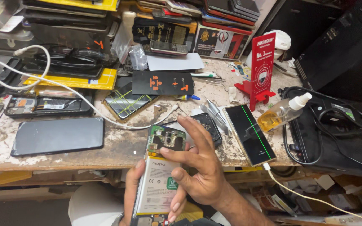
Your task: The person disassembles a smartphone at a cluttered repair workbench. They pry off the back cover, remove internal screws and a small flex component, lift out the battery, separate the display panel, and handle the exposed motherboard and midframe while turning the phone over in their hands.
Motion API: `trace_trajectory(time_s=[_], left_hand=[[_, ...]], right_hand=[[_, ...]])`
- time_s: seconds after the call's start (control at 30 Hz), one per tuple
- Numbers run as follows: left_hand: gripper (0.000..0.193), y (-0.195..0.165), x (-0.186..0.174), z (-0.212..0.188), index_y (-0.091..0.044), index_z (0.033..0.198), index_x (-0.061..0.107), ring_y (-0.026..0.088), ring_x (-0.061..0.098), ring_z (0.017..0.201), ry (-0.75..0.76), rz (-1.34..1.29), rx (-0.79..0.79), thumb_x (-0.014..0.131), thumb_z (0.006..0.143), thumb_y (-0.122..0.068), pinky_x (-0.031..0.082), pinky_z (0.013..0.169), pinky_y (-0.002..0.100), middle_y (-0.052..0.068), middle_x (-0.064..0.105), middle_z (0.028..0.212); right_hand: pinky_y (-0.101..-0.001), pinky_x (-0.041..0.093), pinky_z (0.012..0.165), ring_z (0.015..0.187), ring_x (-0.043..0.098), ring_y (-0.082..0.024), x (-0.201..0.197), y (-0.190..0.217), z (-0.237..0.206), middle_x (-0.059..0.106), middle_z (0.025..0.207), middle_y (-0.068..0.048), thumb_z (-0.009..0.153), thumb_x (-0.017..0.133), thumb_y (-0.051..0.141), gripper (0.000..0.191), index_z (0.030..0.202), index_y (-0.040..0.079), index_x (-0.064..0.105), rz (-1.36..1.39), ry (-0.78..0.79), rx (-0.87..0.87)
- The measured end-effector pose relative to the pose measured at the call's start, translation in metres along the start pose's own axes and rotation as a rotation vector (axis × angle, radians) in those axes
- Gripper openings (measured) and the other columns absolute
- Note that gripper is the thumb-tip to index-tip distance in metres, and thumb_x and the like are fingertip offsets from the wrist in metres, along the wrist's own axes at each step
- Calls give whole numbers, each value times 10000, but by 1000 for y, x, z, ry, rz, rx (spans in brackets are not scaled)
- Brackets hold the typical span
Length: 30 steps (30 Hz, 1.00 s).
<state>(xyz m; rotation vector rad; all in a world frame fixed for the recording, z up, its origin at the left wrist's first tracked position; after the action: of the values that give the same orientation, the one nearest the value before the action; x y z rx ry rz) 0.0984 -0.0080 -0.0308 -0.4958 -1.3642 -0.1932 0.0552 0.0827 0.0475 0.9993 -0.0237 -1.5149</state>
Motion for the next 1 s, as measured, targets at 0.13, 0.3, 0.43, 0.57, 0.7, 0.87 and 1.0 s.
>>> trace_trajectory(time_s=[0.13, 0.3, 0.43, 0.57, 0.7, 0.87, 1.0], left_hand=[[1056, -1, -18, -1, 80, 1492, 403, 328, 556, 404, -278, -136, -2, 375, 817, -732, 507, 353, 392, 225, 566, 633], [930, -2, -3, -3, 41, 1440, 354, 300, 598, 517, 9, 42, 44, 397, 923, -731, 533, 456, 341, 237, 589, 697], [1021, 0, -2, -5, 79, 1507, 352, 270, 607, 523, -10, 49, 29, 403, 884, -729, 528, 468, 327, 214, 596, 700], [1060, 3, 1, -10, 64, 1561, 363, 228, 607, 550, -96, 39, 4, 411, 843, -714, 526, 478, 303, 162, 586, 718], [1044, 0, 7, -9, 126, 1517, 370, 195, 578, 568, -138, 131, 61, 435, 868, -689, 515, 481, 293, 129, 561, 751], [977, -2, 3, -17, 70, 1507, 387, 172, 539, 597, -237, 321, 68, 445, 860, -660, 484, 506, 291, 100, 552, 755], [953, -3, -4, -21, 0, 1527, 390, 182, 540, 582, -264, 370, -9, 444, 858, -677, 475, 530, 291, 99, 544, 712]], right_hand=[[-499, 337, 1244, 1589, 319, -405, 0, 1, -2, 357, 1676, -229, 1036, 611, 428, 410, 1328, 163, 723, 16, 44, 16], [-445, 467, 1085, 1555, 337, -414, -8, 5, -7, 389, 1628, -236, 1024, 624, 417, 432, 1337, 119, 621, 262, -37, 90], [-464, 417, 1201, 1566, 396, -377, -13, 18, -7, 473, 1635, -206, 1034, 639, 390, 398, 1327, 123, 671, 27, -46, -55], [-358, 552, 1003, 1505, 445, -378, -13, 22, -7, 498, 1573, -198, 1017, 663, 417, 421, 1314, 120, 695, -53, -49, -79], [-357, 562, 984, 1443, 451, -370, -12, 28, -6, 522, 1512, -183, 1008, 656, 474, 456, 1291, 119, 698, -166, -93, -121], [-434, 532, 1049, 1452, 413, -355, -7, 34, -12, 532, 1452, -175, 1021, 619, 465, 449, 1291, 115, 696, -295, -154, -144], [-388, 541, 1034, 1443, 421, -367, -2, 30, -13, 543, 1440, -163, 1025, 629, 459, 441, 1280, 106, 698, -273, -134, -124]])
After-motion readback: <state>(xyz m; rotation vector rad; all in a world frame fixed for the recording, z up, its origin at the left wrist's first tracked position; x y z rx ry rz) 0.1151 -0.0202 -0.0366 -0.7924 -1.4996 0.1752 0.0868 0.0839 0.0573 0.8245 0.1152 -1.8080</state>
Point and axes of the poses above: each hand's wrist, its own z-axis towards the middle knuckle, its own x-axis out of the palm, y = z × x, the point moved 7 cm from there along z, towards the middle knuckle
